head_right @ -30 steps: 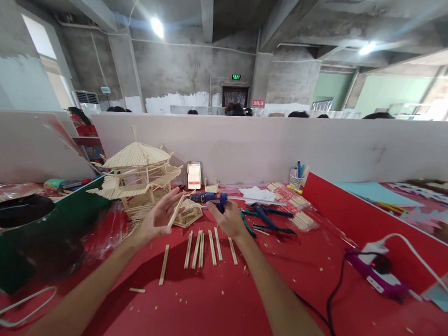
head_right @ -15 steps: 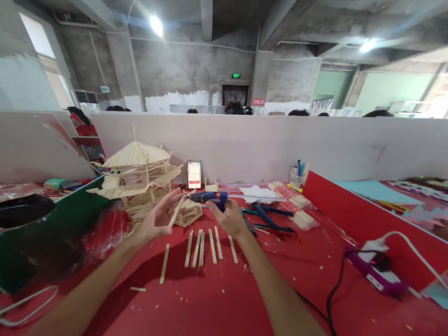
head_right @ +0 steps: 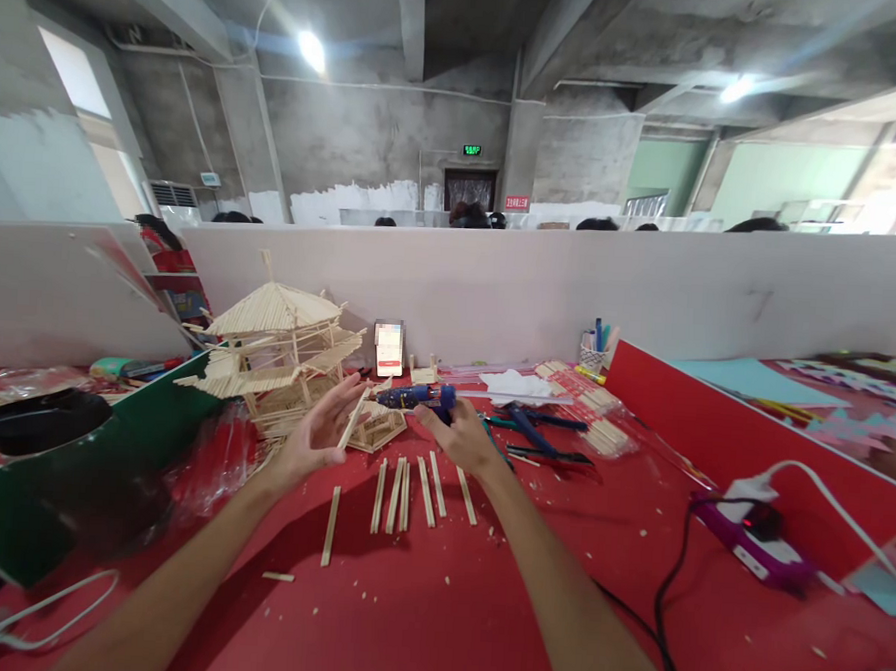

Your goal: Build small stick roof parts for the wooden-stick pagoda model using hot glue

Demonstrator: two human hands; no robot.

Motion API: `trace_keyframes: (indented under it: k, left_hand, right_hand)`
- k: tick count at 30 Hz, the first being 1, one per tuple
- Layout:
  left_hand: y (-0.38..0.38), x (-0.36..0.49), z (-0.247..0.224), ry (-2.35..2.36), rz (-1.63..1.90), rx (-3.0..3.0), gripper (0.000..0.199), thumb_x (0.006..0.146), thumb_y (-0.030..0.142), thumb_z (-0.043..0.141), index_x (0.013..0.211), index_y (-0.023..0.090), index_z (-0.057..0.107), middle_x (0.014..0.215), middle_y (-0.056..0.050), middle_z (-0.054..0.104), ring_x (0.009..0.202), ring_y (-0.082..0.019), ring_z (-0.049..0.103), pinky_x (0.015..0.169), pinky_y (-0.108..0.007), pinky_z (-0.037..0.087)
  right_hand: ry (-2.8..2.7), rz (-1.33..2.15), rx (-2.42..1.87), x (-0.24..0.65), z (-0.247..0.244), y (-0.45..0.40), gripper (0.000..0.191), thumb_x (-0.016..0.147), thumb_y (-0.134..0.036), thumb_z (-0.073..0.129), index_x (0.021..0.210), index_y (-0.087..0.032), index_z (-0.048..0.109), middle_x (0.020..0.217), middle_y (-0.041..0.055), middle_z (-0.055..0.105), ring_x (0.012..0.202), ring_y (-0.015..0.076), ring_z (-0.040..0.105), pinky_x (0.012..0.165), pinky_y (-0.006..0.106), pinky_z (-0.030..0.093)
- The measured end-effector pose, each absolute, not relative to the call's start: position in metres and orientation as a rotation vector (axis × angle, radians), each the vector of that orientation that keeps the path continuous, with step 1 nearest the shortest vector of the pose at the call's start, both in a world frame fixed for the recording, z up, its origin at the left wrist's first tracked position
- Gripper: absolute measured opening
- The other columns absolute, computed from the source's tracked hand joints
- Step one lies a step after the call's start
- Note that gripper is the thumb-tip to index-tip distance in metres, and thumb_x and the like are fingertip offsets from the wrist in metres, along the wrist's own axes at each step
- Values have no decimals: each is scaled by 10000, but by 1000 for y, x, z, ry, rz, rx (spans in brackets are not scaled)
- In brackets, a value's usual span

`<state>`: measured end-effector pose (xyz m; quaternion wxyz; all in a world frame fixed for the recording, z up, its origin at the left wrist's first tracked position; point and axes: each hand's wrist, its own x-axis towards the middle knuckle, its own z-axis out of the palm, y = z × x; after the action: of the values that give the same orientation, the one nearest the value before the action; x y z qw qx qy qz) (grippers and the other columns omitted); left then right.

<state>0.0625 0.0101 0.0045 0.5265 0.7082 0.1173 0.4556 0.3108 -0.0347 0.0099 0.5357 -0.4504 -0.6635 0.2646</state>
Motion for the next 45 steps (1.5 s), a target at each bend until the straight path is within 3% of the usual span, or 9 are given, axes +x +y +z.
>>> trace_keyframes:
  k: [7, 15, 21, 27, 35, 45]
  left_hand:
    - [11, 62, 4, 293, 1088, 1689, 959, 633, 398, 888, 1468, 362, 416, 1564, -86, 372, 1482, -365, 208, 1191, -527, 265]
    - [11, 61, 5, 294, 1077, 1686, 938, 657, 384, 876, 1468, 375, 405, 1570, -79, 359, 1479, -352, 227, 1192, -518, 264]
    - [11, 62, 4, 301, 1077, 1675, 964, 632, 413, 886, 1470, 347, 412, 1567, -98, 364, 1476, -362, 231, 1193, -528, 257]
    - [8, 63, 9, 297, 1095, 1668, 934, 639, 393, 886, 1455, 355, 432, 1553, -91, 389, 1464, -358, 266, 1197, -524, 249]
    - [6, 64, 10, 352, 1116, 1681, 984, 632, 466, 871, 1483, 311, 402, 1556, -109, 384, 1464, -374, 259, 1197, -513, 258]
    - [6, 65, 12, 357, 1120, 1654, 987, 610, 464, 885, 1469, 316, 419, 1534, -109, 412, 1451, -362, 295, 1188, -497, 284]
  right_hand:
    - [-1644, 538, -1112, 310, 11, -35, 408, 856, -528, 586, 635, -186, 594, 448, -25, 440, 484, 138, 457, 474, 239, 352]
    - [-1688, 562, -1056, 310, 9, -37, 390, 863, -534, 568, 705, -182, 628, 468, -34, 430, 503, 134, 457, 486, 235, 359]
    - [-1688, 539, -1103, 310, 12, -37, 441, 871, -540, 539, 611, -184, 562, 443, -29, 408, 476, 122, 417, 459, 236, 324]
    - [-1645, 653, -1034, 309, 11, -41, 344, 827, -526, 607, 726, -197, 605, 501, -38, 430, 509, 133, 446, 484, 241, 358]
    - [-1587, 806, -1002, 307, 13, -47, 370, 760, -569, 670, 774, -211, 575, 500, -52, 437, 523, 146, 463, 479, 248, 362]
    - [-1611, 777, -1019, 308, 11, -45, 360, 782, -558, 644, 748, -210, 562, 504, -50, 431, 527, 141, 454, 490, 252, 348]
